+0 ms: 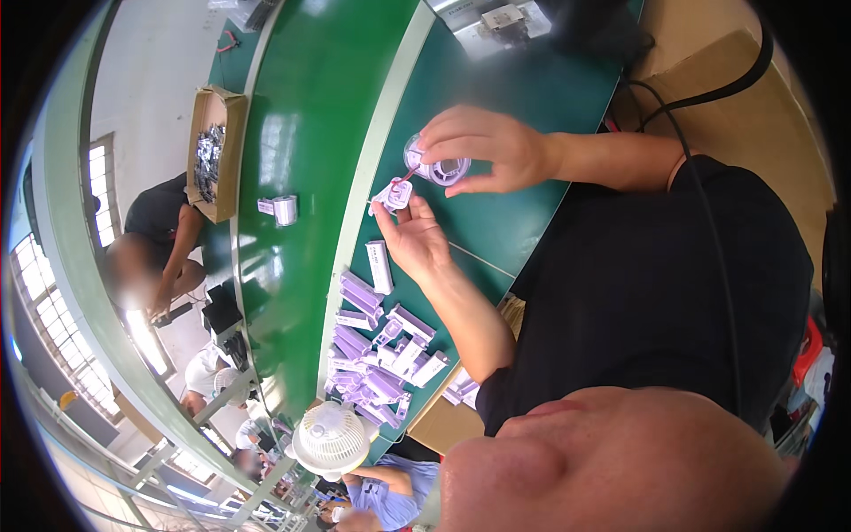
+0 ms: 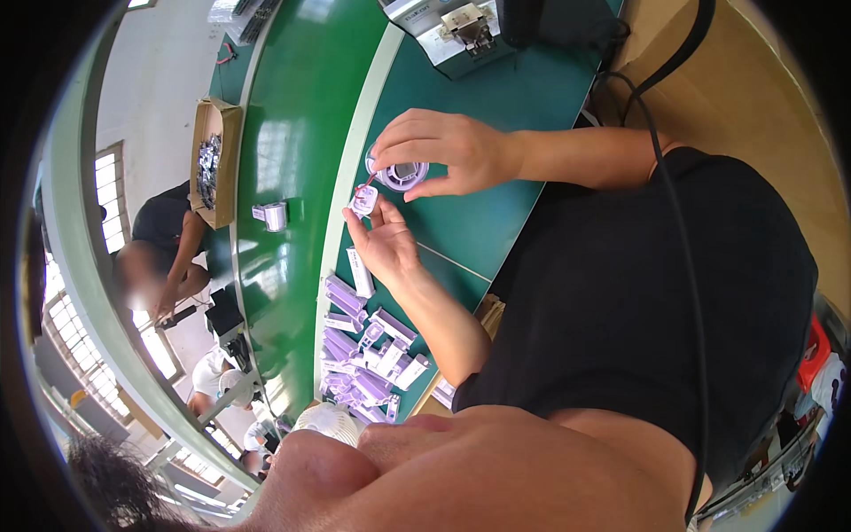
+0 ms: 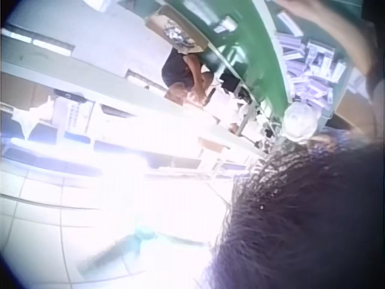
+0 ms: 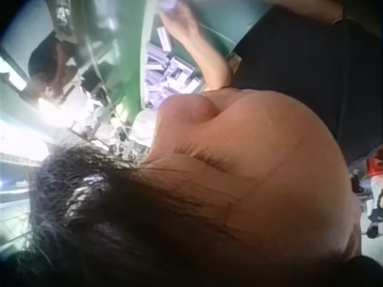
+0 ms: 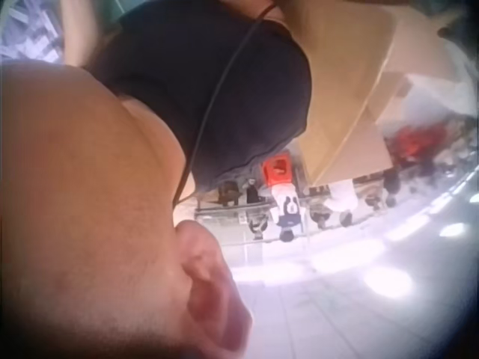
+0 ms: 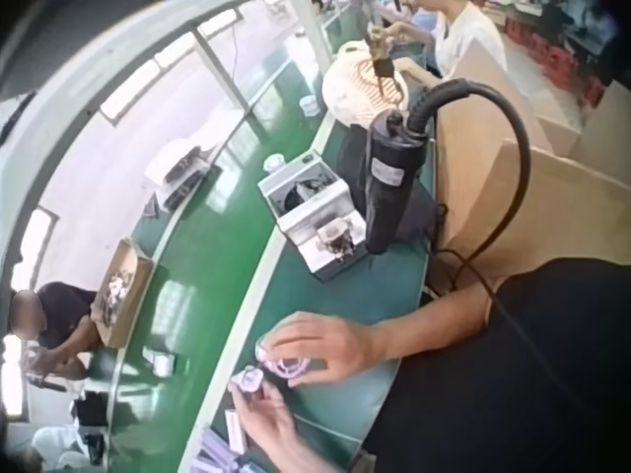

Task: Assembling components of a small handheld fan and securing them with an electric screwdriver.

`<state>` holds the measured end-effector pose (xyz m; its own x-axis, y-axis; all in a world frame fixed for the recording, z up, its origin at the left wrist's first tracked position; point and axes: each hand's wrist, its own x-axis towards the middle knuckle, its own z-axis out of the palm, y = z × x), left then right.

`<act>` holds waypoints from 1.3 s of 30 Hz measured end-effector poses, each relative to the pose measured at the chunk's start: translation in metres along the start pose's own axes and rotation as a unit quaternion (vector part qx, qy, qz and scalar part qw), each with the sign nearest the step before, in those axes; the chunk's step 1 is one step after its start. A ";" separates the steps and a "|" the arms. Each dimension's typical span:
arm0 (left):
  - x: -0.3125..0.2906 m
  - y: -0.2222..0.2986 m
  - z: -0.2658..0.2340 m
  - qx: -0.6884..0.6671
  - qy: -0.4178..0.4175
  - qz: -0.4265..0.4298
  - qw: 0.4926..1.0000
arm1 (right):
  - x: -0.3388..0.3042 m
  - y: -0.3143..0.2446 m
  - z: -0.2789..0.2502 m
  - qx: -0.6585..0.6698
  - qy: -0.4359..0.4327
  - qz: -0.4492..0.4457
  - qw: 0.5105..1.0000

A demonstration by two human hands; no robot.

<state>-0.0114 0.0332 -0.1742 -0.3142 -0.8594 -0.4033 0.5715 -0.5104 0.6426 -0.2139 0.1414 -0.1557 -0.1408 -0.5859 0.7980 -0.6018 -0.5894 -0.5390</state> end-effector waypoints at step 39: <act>-0.056 -0.007 -0.011 0.218 -0.104 0.181 0.953 | -0.038 0.003 -0.016 0.103 -0.095 0.120 0.983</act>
<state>0.0102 0.0855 -0.1634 -0.3257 -0.9455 0.0052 0.3154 -0.1034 0.9433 -0.2234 0.1707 -0.1835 -0.0975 -0.8042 0.5863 -0.3939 -0.5098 -0.7648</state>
